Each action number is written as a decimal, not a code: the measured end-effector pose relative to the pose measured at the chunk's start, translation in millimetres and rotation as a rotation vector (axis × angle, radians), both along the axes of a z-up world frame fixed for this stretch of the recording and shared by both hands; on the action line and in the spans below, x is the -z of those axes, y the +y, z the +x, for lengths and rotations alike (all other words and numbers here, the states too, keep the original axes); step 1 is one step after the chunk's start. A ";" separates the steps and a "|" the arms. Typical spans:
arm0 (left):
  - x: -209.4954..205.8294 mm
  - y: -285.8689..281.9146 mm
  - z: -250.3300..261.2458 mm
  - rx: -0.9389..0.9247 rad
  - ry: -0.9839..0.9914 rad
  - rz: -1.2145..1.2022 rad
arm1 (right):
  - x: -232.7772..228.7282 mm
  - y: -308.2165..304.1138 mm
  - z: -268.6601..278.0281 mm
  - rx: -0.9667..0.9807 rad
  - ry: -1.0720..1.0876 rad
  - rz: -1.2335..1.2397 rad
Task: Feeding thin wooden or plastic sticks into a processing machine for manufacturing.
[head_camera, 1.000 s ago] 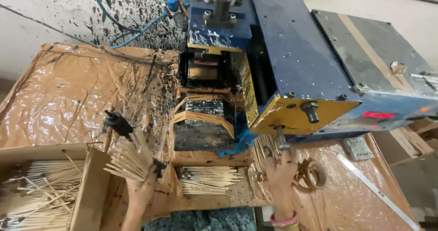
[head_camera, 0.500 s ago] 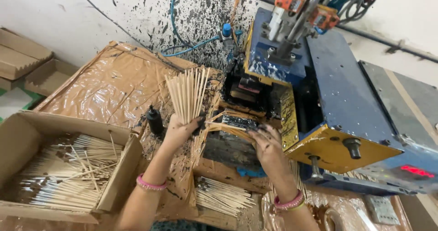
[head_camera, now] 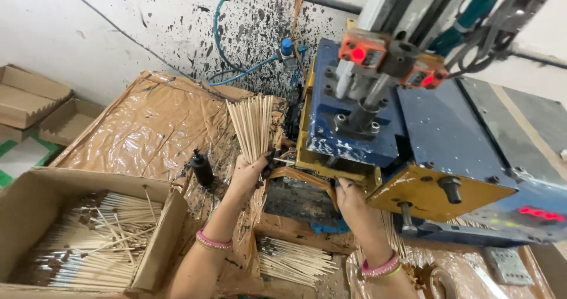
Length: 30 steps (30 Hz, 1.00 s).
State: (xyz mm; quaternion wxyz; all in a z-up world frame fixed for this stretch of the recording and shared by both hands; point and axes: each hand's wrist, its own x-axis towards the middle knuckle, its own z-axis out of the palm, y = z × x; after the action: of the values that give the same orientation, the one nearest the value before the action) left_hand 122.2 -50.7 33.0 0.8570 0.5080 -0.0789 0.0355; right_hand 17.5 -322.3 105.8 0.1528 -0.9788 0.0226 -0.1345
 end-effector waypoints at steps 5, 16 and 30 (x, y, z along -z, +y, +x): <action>5.6 16.9 -42.3 -0.170 -0.006 0.292 | -17.4 -5.4 -20.6 -0.309 -0.439 -0.009; 28.3 39.9 -144.4 -0.266 -0.120 0.398 | 72.3 -109.9 -93.5 0.118 -0.534 -0.030; -33.2 47.3 -43.9 -0.215 -0.380 0.412 | -18.8 5.3 1.0 -0.563 -0.363 0.333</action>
State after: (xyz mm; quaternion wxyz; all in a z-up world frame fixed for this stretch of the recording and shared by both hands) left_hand 78.3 -3.3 66.2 0.6970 0.6609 -0.1893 0.2038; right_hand 18.4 -316.9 124.6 0.3423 -0.8687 -0.2534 -0.2528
